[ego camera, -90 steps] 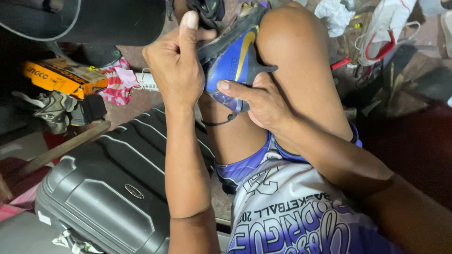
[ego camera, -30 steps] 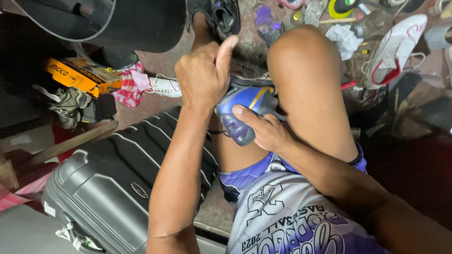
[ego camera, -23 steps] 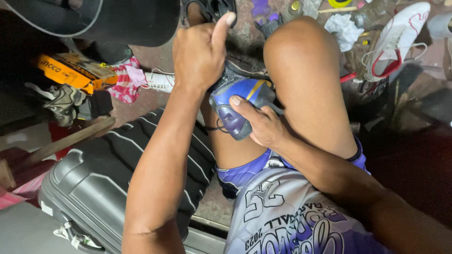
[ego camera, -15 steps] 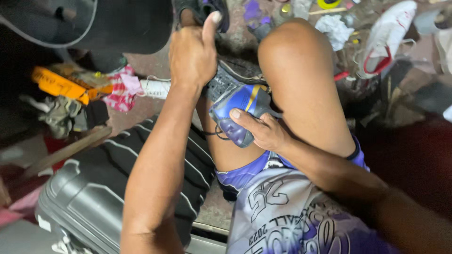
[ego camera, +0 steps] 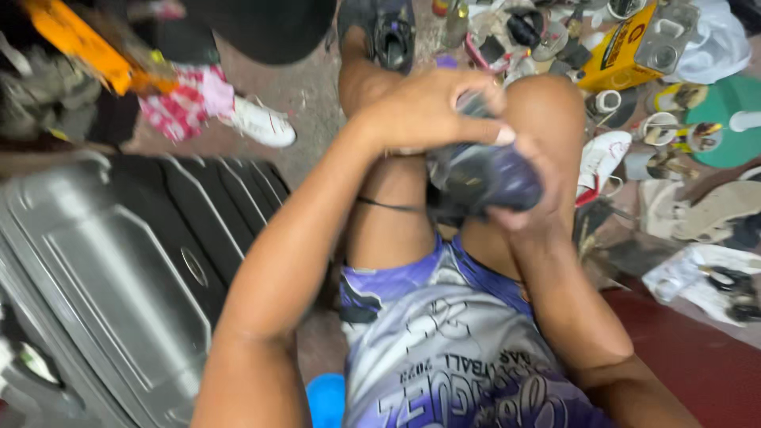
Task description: The person uses a screwdriver to pry and separate the sole from the upper of a blue and black sneaker. They repeatedly insert the tool into the seam, twist to loosen the bond, and inspect the separation progress while sitting on the floor.
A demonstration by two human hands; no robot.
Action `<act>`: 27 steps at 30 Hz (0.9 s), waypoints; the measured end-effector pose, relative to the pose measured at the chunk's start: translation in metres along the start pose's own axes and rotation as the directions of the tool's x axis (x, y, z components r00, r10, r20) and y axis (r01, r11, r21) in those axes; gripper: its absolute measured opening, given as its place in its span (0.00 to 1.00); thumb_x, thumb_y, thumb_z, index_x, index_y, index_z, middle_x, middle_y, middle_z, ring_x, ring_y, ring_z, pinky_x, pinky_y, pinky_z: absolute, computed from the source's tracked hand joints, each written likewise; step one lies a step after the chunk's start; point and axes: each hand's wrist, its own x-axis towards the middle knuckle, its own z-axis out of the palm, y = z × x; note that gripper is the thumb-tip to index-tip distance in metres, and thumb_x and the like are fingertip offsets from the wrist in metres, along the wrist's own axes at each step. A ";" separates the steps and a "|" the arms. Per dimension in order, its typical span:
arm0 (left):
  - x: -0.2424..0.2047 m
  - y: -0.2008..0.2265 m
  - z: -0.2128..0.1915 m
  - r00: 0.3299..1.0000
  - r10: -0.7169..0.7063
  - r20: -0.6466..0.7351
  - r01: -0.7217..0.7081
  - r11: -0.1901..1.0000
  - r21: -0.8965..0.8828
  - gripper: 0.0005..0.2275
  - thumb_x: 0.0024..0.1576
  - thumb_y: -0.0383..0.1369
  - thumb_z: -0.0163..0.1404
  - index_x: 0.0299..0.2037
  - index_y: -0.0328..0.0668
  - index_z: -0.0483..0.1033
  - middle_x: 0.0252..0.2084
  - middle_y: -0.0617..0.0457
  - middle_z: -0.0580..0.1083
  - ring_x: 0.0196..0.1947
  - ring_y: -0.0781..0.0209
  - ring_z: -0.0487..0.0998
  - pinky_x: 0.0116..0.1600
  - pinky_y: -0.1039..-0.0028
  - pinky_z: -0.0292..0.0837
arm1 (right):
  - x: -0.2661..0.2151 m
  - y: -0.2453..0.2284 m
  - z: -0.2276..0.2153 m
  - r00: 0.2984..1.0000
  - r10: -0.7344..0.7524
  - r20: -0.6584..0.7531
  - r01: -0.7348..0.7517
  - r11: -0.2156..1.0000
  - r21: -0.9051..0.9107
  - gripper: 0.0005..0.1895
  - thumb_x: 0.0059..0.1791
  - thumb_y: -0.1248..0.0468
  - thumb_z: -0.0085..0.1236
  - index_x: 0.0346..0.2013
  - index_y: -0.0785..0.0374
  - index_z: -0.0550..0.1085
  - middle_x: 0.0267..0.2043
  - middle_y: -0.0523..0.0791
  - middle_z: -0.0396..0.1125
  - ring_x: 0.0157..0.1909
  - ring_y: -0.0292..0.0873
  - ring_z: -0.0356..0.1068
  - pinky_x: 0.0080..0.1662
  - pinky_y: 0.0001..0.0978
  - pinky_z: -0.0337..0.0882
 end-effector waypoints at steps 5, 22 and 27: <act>0.014 0.004 0.009 0.996 -0.085 0.027 0.086 0.995 -0.047 0.25 0.56 0.57 0.50 0.52 0.48 0.78 0.42 0.45 0.81 0.44 0.48 0.83 0.50 0.63 0.74 | 0.022 -0.031 -0.020 0.995 -0.069 0.069 0.066 0.996 0.053 0.36 0.53 0.49 0.64 0.65 0.70 0.64 0.60 0.49 0.63 0.60 0.43 0.67 0.62 0.41 0.68; 0.032 0.035 0.059 0.891 -0.165 -0.424 0.206 0.977 0.051 0.16 0.61 0.49 0.46 0.44 0.49 0.80 0.42 0.46 0.81 0.43 0.41 0.81 0.48 0.51 0.71 | 0.007 -0.048 0.018 0.876 0.409 -0.255 -0.314 0.886 0.343 0.22 0.59 0.58 0.56 0.65 0.66 0.67 0.60 0.47 0.69 0.60 0.42 0.72 0.63 0.37 0.74; 0.019 0.045 0.047 0.888 -0.092 -0.451 0.178 0.972 0.152 0.25 0.48 0.57 0.62 0.38 0.43 0.75 0.34 0.47 0.78 0.39 0.45 0.81 0.43 0.56 0.73 | 0.018 -0.052 0.026 0.879 0.431 -0.203 -0.282 0.814 0.507 0.25 0.61 0.52 0.50 0.66 0.67 0.66 0.62 0.50 0.69 0.63 0.47 0.71 0.66 0.41 0.71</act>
